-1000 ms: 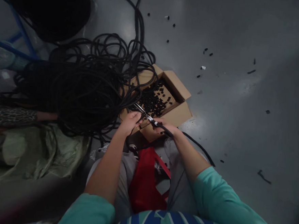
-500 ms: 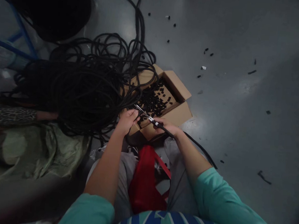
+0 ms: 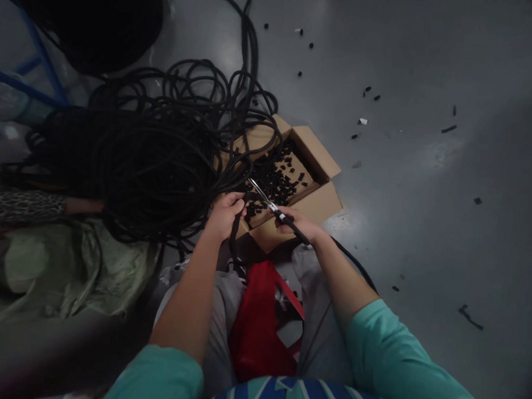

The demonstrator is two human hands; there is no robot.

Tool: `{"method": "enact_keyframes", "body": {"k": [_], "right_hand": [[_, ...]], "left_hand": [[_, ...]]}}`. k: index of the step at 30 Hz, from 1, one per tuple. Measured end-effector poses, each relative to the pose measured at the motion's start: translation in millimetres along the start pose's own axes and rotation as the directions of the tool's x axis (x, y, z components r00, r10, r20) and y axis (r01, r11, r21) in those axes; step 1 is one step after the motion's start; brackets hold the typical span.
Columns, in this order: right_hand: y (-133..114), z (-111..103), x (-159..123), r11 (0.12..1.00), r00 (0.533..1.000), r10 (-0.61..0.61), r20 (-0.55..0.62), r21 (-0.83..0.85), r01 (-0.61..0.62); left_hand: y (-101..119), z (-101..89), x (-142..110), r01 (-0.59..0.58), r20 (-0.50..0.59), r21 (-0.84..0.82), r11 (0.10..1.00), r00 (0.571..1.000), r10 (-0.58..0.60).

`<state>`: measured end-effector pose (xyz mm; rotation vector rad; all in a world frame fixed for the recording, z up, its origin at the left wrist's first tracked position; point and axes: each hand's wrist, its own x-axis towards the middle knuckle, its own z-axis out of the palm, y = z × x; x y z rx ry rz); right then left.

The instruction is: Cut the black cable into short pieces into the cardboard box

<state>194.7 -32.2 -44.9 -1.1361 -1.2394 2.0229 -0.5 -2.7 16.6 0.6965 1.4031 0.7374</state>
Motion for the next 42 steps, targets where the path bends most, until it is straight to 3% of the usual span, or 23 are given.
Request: {"method": "enact_keyframes", "body": {"k": [8, 14, 26, 32, 37, 42], "right_hand": [[3.5, 3.7, 0.2, 0.998, 0.999, -0.013, 0.051, -0.059, 0.016], [5.1, 8.0, 1.2, 0.991, 1.000, -0.013, 0.002, -0.133, 0.013], [4.9, 14.6, 4.4, 0.990, 0.997, -0.071, -0.044, -0.124, 0.065], [0.6, 14.4, 4.1, 0.983, 0.995, -0.080, -0.062, -0.173, 0.068], [-3.4, 14.3, 2.7, 0.977, 0.994, -0.077, -0.071, -0.206, 0.061], [0.8, 15.2, 1.9, 0.986, 0.999, -0.038, -0.003, -0.164, 0.037]], "left_hand": [[3.4, 5.3, -2.6, 0.010, -0.049, -0.088, 0.996, 0.999, -0.014], [-3.2, 13.9, -4.7, 0.013, 0.015, -0.068, 0.998, 1.000, -0.012], [-10.7, 16.2, -2.2, -0.092, -0.084, -0.005, 0.996, 0.992, 0.092], [-9.8, 12.3, -0.5, -0.103, -0.059, 0.004, 0.995, 0.993, 0.103], [-9.8, 7.7, 1.2, -0.114, -0.061, 0.083, 0.990, 0.991, 0.119], [-11.2, 2.8, 1.2, -0.119, -0.047, 0.292, 0.949, 0.989, 0.138]]}}
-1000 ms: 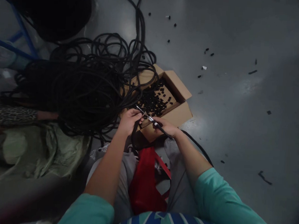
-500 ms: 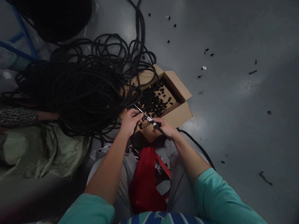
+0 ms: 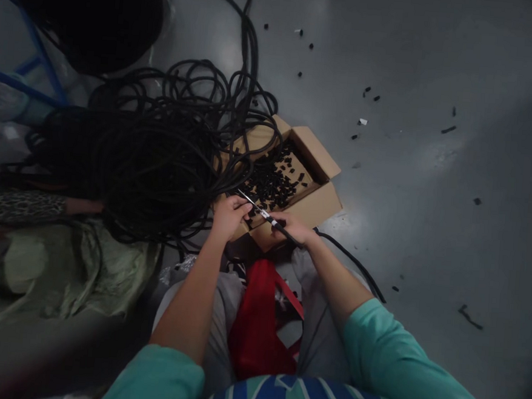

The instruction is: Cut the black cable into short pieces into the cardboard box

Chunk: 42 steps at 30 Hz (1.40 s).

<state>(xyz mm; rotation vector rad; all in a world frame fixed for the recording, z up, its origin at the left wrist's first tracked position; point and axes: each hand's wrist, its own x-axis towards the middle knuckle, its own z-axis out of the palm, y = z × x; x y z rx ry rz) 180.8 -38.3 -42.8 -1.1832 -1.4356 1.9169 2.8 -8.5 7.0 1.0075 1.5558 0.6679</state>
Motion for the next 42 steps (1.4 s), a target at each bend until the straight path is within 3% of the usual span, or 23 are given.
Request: {"method": "enact_keyframes", "body": {"k": [4, 8, 14, 20, 27, 31, 42], "right_hand": [[3.8, 0.7, 0.0, 1.000, 1.000, -0.012, 0.010, 0.001, 0.012], [5.6, 1.5, 1.3, 0.999, 0.999, -0.049, 0.017, 0.001, 0.049], [5.3, 6.3, 5.2, 0.998, 0.997, -0.058, -0.056, -0.038, 0.056], [6.2, 5.4, 5.5, 0.998, 0.992, -0.050, -0.117, -0.047, 0.045], [3.6, 2.7, 1.9, 0.980, 0.991, 0.117, 0.059, 0.153, -0.125], [-0.6, 1.9, 1.7, 0.974, 0.997, 0.054, 0.052, 0.219, -0.064], [-3.8, 0.8, 3.3, 0.992, 1.000, 0.011, -0.028, 0.125, -0.007]], "left_hand": [[-0.4, -2.9, -1.7, 0.002, 0.095, 0.127, 0.992, 0.995, -0.014], [2.3, -4.7, -2.5, 0.016, 0.158, 0.152, 0.988, 0.987, -0.041], [0.3, -4.4, 0.6, 0.079, 0.084, 0.104, 0.991, 0.993, -0.088], [-10.0, -1.8, 4.3, -0.071, 0.015, 0.138, 0.988, 0.997, 0.070], [-6.1, -0.7, 0.9, -0.103, 0.066, 0.322, 0.941, 0.994, 0.086], [-4.1, 1.4, -1.6, -0.110, 0.141, 0.401, 0.910, 0.988, 0.057], [2.8, -4.4, -1.0, -0.012, 0.239, 0.186, 0.983, 0.970, -0.034]]}}
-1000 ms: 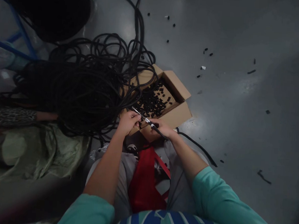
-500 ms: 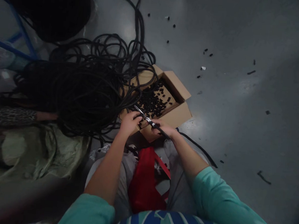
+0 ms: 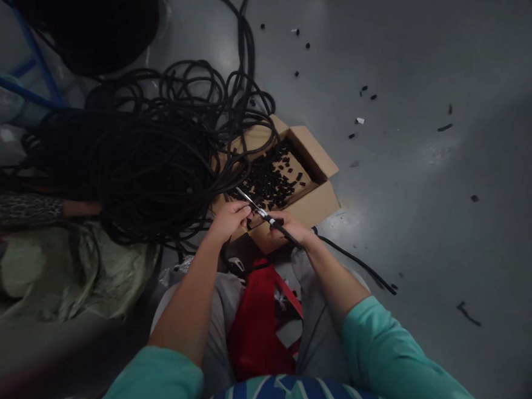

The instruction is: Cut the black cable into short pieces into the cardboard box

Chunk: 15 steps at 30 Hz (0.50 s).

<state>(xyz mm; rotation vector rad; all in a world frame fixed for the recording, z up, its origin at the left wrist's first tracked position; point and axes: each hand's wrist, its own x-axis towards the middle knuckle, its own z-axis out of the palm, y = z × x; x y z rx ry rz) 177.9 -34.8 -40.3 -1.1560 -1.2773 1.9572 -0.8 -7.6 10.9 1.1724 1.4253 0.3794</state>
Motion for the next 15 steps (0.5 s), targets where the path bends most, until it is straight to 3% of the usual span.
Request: {"method": "enact_keyframes", "body": {"k": [6, 10, 15], "right_hand": [[0.3, -1.6, -1.6, 0.999, 0.998, 0.054, 0.019, 0.004, -0.054], [-0.1, -0.5, -3.6, 0.980, 0.981, 0.167, 0.102, 0.094, -0.176], [-8.9, -1.0, -8.0, 0.970, 0.981, 0.073, 0.181, 0.214, -0.111]], "left_hand": [[-4.2, 0.1, 2.2, 0.004, -0.032, -0.026, 1.000, 0.999, -0.005], [3.5, 1.9, -1.4, 0.047, 0.003, -0.101, 0.994, 0.999, -0.047], [14.2, 5.3, -5.9, 0.115, 0.046, -0.174, 0.978, 0.993, -0.108]]}}
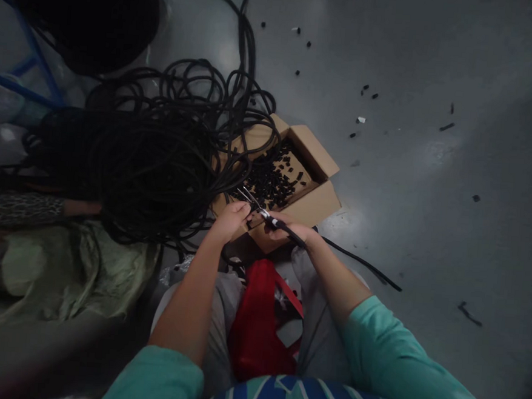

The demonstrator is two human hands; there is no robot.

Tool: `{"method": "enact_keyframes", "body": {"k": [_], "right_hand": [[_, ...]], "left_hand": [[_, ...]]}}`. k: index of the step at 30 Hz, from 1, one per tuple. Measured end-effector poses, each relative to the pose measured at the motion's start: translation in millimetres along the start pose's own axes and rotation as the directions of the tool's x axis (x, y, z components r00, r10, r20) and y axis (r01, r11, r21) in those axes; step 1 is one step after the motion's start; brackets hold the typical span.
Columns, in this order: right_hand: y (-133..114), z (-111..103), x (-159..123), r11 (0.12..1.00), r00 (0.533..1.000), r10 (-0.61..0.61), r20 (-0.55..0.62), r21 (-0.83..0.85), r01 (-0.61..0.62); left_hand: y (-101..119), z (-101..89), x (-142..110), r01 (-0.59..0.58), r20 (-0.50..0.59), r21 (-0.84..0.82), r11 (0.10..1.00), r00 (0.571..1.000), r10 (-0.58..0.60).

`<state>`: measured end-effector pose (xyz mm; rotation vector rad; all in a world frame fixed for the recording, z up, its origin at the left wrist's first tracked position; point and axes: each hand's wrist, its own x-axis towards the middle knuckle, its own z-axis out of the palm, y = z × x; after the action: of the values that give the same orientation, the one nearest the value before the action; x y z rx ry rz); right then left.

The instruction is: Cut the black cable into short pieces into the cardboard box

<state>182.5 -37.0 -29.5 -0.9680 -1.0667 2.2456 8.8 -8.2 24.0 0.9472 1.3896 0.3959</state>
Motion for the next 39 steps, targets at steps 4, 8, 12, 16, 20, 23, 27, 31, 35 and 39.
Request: {"method": "enact_keyframes", "body": {"k": [4, 8, 12, 16, 20, 23, 27, 31, 35, 39], "right_hand": [[-1.2, -2.0, -1.4, 0.999, 0.998, -0.048, 0.038, 0.008, 0.048], [1.1, -5.4, -1.2, 1.000, 0.997, -0.016, 0.081, -0.016, 0.017], [2.5, -6.8, -3.7, 1.000, 0.997, 0.007, 0.074, -0.002, -0.007], [4.5, -8.1, -5.0, 0.999, 0.997, 0.030, 0.064, 0.015, -0.031], [6.2, -8.9, -2.4, 0.998, 0.999, 0.021, 0.025, -0.062, -0.020], [7.4, -8.9, 0.1, 0.985, 1.000, -0.015, -0.013, -0.170, 0.013], [9.8, -9.7, 2.5, 0.948, 0.996, -0.078, -0.032, -0.312, 0.064], [12.9, -11.6, 3.8, 0.906, 0.991, -0.129, -0.043, -0.412, 0.100], [14.8, -12.5, 3.8, 0.894, 0.990, -0.132, -0.046, -0.437, 0.099], [14.1, -11.8, 3.5, 0.892, 0.990, -0.134, -0.043, -0.441, 0.102]], "left_hand": [[-2.1, -2.9, 1.2, -0.014, 0.041, -0.007, 1.000, 0.999, 0.015], [-6.7, -8.2, 3.7, -0.051, 0.042, 0.038, 0.998, 0.998, 0.050], [-8.0, -9.5, 4.1, -0.086, 0.017, 0.122, 0.989, 0.996, 0.084], [-11.8, -11.2, 5.7, -0.135, -0.072, 0.136, 0.981, 0.987, 0.146], [-17.9, -15.6, 9.0, -0.149, -0.150, 0.213, 0.966, 0.972, 0.183], [-18.9, -18.5, 10.5, -0.145, -0.141, 0.318, 0.937, 0.970, 0.198], [-14.4, -18.1, 10.3, -0.131, -0.124, 0.437, 0.890, 0.971, 0.204], [-11.4, -16.0, 9.2, -0.094, -0.136, 0.494, 0.865, 0.974, 0.183], [-12.1, -17.1, 8.4, -0.084, -0.118, 0.457, 0.886, 0.981, 0.155], [-11.1, -19.2, 6.7, -0.093, -0.062, 0.449, 0.889, 0.989, 0.135]]}}
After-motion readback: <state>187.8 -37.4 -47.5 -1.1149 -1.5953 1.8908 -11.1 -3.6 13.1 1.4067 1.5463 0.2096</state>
